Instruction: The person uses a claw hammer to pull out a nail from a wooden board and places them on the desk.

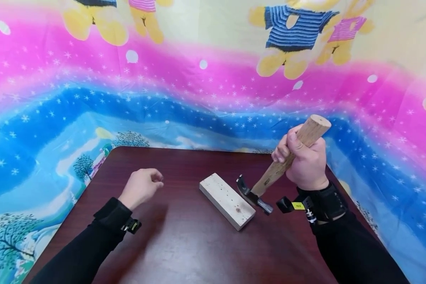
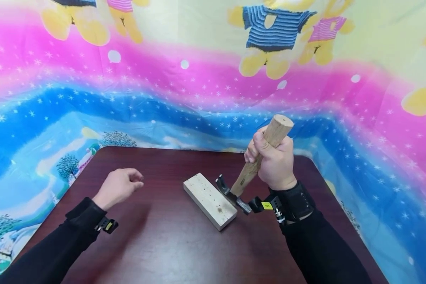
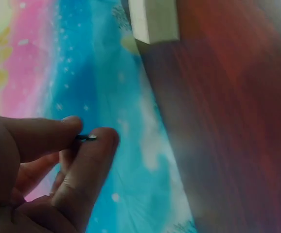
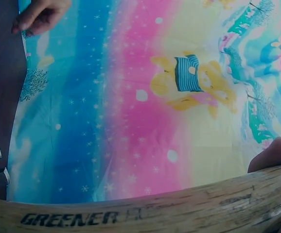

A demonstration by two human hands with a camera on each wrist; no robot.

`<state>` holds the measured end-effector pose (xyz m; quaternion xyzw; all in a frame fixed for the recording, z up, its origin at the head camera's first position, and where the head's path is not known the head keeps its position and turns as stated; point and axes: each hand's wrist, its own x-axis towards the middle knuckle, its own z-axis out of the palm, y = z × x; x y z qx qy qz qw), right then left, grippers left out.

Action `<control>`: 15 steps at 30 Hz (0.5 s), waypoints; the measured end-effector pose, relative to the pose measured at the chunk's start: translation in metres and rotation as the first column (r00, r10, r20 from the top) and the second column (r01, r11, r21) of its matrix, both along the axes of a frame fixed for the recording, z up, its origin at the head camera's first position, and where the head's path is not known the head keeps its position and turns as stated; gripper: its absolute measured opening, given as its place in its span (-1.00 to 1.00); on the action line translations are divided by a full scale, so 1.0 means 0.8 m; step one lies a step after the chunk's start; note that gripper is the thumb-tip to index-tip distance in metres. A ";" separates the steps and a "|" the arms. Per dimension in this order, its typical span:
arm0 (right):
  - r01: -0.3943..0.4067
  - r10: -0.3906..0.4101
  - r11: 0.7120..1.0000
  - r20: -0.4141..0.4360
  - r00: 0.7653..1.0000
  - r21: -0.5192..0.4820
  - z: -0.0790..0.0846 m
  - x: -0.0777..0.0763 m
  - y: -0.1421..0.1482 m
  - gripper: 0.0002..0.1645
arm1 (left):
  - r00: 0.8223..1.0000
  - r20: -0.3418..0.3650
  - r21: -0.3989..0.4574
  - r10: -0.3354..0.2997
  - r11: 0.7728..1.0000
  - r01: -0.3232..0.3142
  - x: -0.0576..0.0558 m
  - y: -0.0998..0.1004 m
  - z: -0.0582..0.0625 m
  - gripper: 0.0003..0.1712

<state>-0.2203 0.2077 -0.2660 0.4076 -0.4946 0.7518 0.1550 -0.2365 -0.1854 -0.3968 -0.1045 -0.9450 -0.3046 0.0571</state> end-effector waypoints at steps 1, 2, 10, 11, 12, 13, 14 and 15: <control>-0.003 0.003 1.000 0.003 1.000 -0.003 0.000 0.000 0.000 -0.75 | 1.000 0.020 -0.005 0.004 1.000 -0.004 0.004 -0.007 -0.001 -0.87; -0.005 0.005 1.000 0.007 1.000 -0.004 -0.001 0.000 0.000 -0.75 | 0.999 0.041 -0.007 0.009 1.000 -0.009 0.008 -0.013 -0.003 -0.86; -0.008 0.008 1.000 0.022 1.000 -0.009 -0.003 -0.003 0.000 -0.75 | 0.965 0.261 0.046 0.036 0.998 -0.049 0.042 -0.050 -0.029 -0.61; -0.007 0.007 1.000 0.025 1.000 -0.008 -0.003 -0.004 0.000 -0.75 | 0.956 0.291 0.058 0.043 0.996 -0.063 0.047 -0.051 -0.033 -0.61; -0.007 0.007 1.000 0.029 1.000 -0.009 -0.003 -0.004 0.000 -0.75 | 0.945 0.323 0.067 0.051 0.995 -0.076 0.052 -0.052 -0.038 -0.61; -0.006 0.007 1.000 0.034 0.999 -0.009 -0.003 -0.004 0.000 -0.75 | 0.934 0.353 0.074 0.061 0.993 -0.093 0.057 -0.052 -0.043 -0.62; -0.004 0.004 1.000 0.038 0.999 -0.008 -0.003 -0.004 0.001 -0.75 | 0.925 0.373 0.066 0.070 0.993 -0.101 0.062 -0.052 -0.047 -0.63; -0.001 0.002 1.000 0.039 0.999 -0.004 -0.004 -0.004 0.001 -0.75 | 0.919 0.387 0.060 0.073 0.993 -0.104 0.068 -0.052 -0.051 -0.65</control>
